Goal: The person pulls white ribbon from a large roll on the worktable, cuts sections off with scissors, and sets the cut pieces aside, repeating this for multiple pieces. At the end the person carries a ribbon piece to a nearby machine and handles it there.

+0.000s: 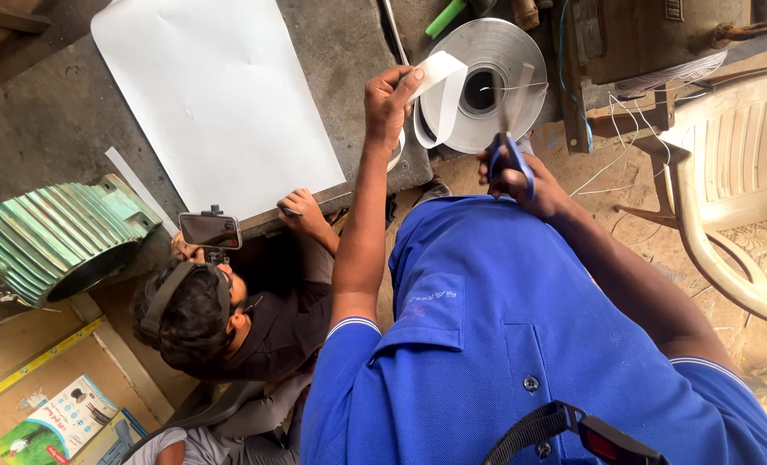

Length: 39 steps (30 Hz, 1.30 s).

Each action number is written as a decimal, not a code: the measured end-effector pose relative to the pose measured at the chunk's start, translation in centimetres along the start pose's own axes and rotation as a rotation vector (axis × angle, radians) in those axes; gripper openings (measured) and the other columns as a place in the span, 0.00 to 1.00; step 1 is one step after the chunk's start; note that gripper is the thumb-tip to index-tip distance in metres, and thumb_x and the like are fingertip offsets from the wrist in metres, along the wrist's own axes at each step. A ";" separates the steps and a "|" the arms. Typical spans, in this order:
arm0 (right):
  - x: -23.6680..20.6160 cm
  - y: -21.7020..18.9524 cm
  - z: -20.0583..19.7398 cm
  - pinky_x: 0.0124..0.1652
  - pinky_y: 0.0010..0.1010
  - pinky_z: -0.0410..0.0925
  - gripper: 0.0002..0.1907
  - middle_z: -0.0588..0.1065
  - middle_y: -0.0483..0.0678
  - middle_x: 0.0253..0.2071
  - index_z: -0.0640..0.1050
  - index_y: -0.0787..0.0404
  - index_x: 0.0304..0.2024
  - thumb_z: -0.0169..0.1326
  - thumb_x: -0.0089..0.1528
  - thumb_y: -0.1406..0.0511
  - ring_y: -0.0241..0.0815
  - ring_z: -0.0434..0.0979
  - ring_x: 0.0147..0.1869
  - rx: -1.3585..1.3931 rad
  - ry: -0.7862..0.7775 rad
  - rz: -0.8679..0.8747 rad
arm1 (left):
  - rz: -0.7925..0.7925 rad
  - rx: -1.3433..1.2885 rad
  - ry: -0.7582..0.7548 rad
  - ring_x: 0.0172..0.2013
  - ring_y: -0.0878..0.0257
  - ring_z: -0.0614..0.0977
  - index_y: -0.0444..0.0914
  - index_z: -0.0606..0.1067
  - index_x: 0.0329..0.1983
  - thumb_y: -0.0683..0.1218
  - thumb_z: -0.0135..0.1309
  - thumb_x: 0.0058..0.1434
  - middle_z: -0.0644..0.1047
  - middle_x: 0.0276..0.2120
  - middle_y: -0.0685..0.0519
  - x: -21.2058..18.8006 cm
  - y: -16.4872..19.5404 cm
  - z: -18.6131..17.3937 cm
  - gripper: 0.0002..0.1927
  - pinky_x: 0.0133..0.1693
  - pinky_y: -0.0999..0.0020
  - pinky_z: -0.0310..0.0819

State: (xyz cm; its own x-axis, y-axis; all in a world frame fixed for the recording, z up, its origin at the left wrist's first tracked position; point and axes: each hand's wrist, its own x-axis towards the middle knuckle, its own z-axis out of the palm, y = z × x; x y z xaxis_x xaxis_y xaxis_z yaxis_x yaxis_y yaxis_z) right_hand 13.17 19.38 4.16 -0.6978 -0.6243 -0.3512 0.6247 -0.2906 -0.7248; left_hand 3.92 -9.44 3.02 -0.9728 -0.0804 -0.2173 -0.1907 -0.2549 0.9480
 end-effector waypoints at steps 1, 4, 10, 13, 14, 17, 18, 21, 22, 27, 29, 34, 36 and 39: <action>0.2 -0.3 0.1 0.48 0.24 0.71 0.35 0.76 0.46 0.47 0.72 0.69 0.62 0.62 0.60 0.53 0.34 0.77 0.49 -0.057 0.053 0.084 | -0.005 -0.006 0.005 0.20 0.77 0.67 0.34 0.82 0.37 0.51 0.62 0.64 0.74 0.21 0.61 0.2 0.3 0.0 0.14 0.21 0.78 0.56; 0.7 -0.8 0.6 0.45 0.24 0.70 0.30 0.76 0.47 0.45 0.73 0.70 0.61 0.59 0.64 0.56 0.35 0.74 0.44 -0.197 0.082 0.232 | 0.008 -0.009 0.000 0.20 0.77 0.67 0.34 0.83 0.37 0.51 0.62 0.64 0.73 0.21 0.61 0.7 1.1 -0.2 0.14 0.21 0.78 0.55; 1.6 -1.3 1.3 0.44 0.24 0.71 0.28 0.78 0.48 0.46 0.73 0.70 0.60 0.55 0.66 0.55 0.35 0.78 0.48 -0.150 0.029 0.230 | 0.056 0.089 -0.057 0.18 0.77 0.68 0.35 0.83 0.36 0.52 0.61 0.63 0.76 0.20 0.61 0.6 1.2 0.8 0.14 0.19 0.79 0.58; 1.8 -1.9 1.7 0.44 0.24 0.72 0.29 0.77 0.48 0.46 0.73 0.70 0.61 0.54 0.66 0.55 0.35 0.78 0.48 -0.126 -0.009 0.170 | 0.057 0.130 -0.085 0.21 0.77 0.72 0.34 0.83 0.38 0.52 0.61 0.64 0.77 0.22 0.60 -0.3 1.1 1.3 0.15 0.22 0.79 0.61; 1.8 -2.1 1.9 0.44 0.24 0.71 0.29 0.77 0.47 0.45 0.72 0.70 0.61 0.54 0.66 0.54 0.35 0.78 0.48 -0.118 -0.016 0.151 | 0.055 0.137 -0.092 0.23 0.76 0.73 0.34 0.84 0.38 0.52 0.62 0.64 0.78 0.23 0.60 -0.6 1.2 1.5 0.15 0.24 0.78 0.63; 2.0 -2.6 2.5 0.40 0.23 0.70 0.28 0.78 0.47 0.44 0.74 0.71 0.59 0.55 0.67 0.54 0.34 0.78 0.44 -0.181 0.047 0.161 | 0.002 0.101 -0.091 0.24 0.76 0.72 0.32 0.84 0.39 0.50 0.62 0.65 0.77 0.24 0.59 -1.3 1.4 2.1 0.15 0.25 0.78 0.62; 2.1 -2.8 2.7 0.39 0.23 0.70 0.28 0.78 0.47 0.43 0.74 0.70 0.59 0.55 0.67 0.54 0.34 0.78 0.43 -0.188 0.072 0.164 | 0.009 0.107 -0.091 0.24 0.75 0.74 0.33 0.84 0.40 0.50 0.62 0.64 0.78 0.24 0.59 -1.4 1.5 2.4 0.14 0.26 0.78 0.64; 2.2 -3.2 3.3 0.37 0.22 0.69 0.28 0.78 0.46 0.41 0.75 0.70 0.58 0.55 0.67 0.53 0.34 0.78 0.42 -0.198 0.117 0.164 | 0.031 0.138 -0.079 0.25 0.75 0.77 0.32 0.83 0.40 0.50 0.62 0.64 0.80 0.24 0.58 -1.8 1.7 3.0 0.15 0.27 0.78 0.69; 2.2 -3.3 3.4 0.36 0.22 0.69 0.28 0.78 0.46 0.41 0.76 0.70 0.58 0.55 0.67 0.53 0.33 0.78 0.41 -0.193 0.116 0.154 | 0.041 0.159 -0.074 0.25 0.75 0.77 0.32 0.83 0.41 0.50 0.61 0.64 0.80 0.24 0.58 -1.9 1.8 3.1 0.15 0.27 0.78 0.70; 2.1 -3.8 3.9 0.33 0.21 0.69 0.26 0.78 0.46 0.39 0.77 0.70 0.55 0.55 0.67 0.53 0.33 0.78 0.39 -0.204 0.123 0.132 | 0.094 0.235 -0.044 0.24 0.75 0.76 0.32 0.84 0.41 0.50 0.61 0.64 0.80 0.23 0.58 -2.0 1.6 3.4 0.15 0.26 0.78 0.67; 2.2 -3.9 3.9 0.32 0.21 0.69 0.26 0.78 0.46 0.38 0.77 0.70 0.54 0.55 0.67 0.54 0.33 0.78 0.38 -0.211 0.130 0.136 | 0.105 0.266 -0.034 0.23 0.75 0.75 0.32 0.84 0.40 0.50 0.61 0.64 0.79 0.21 0.58 -1.9 1.5 3.4 0.15 0.25 0.77 0.65; 2.3 -4.0 3.9 0.30 0.20 0.68 0.25 0.78 0.47 0.36 0.78 0.71 0.53 0.54 0.68 0.54 0.33 0.78 0.36 -0.206 0.130 0.125 | 0.111 0.306 -0.025 0.23 0.75 0.75 0.31 0.84 0.41 0.51 0.61 0.64 0.79 0.21 0.57 -1.8 1.3 3.3 0.16 0.25 0.77 0.65; 2.3 -3.9 3.8 0.29 0.20 0.67 0.25 0.78 0.47 0.36 0.78 0.71 0.53 0.54 0.68 0.54 0.33 0.78 0.36 -0.211 0.134 0.131 | 0.116 0.324 -0.023 0.23 0.75 0.76 0.31 0.83 0.41 0.52 0.61 0.64 0.79 0.21 0.57 -1.8 1.3 3.3 0.17 0.25 0.77 0.66; 2.4 -3.7 3.6 0.28 0.20 0.68 0.25 0.78 0.47 0.35 0.78 0.71 0.52 0.54 0.68 0.54 0.33 0.78 0.35 -0.220 0.134 0.132 | 0.123 0.341 -0.023 0.23 0.74 0.77 0.31 0.83 0.42 0.53 0.61 0.64 0.80 0.21 0.56 -1.7 1.2 3.2 0.18 0.25 0.77 0.67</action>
State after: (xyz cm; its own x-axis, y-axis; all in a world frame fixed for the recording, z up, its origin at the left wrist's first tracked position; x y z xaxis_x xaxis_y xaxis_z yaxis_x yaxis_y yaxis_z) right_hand 10.47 16.33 8.11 -0.6644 -0.5410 -0.5156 0.6326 -0.0398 -0.7735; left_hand 4.96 -6.55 5.32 -0.9931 -0.0682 -0.0952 -0.1013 0.0917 0.9906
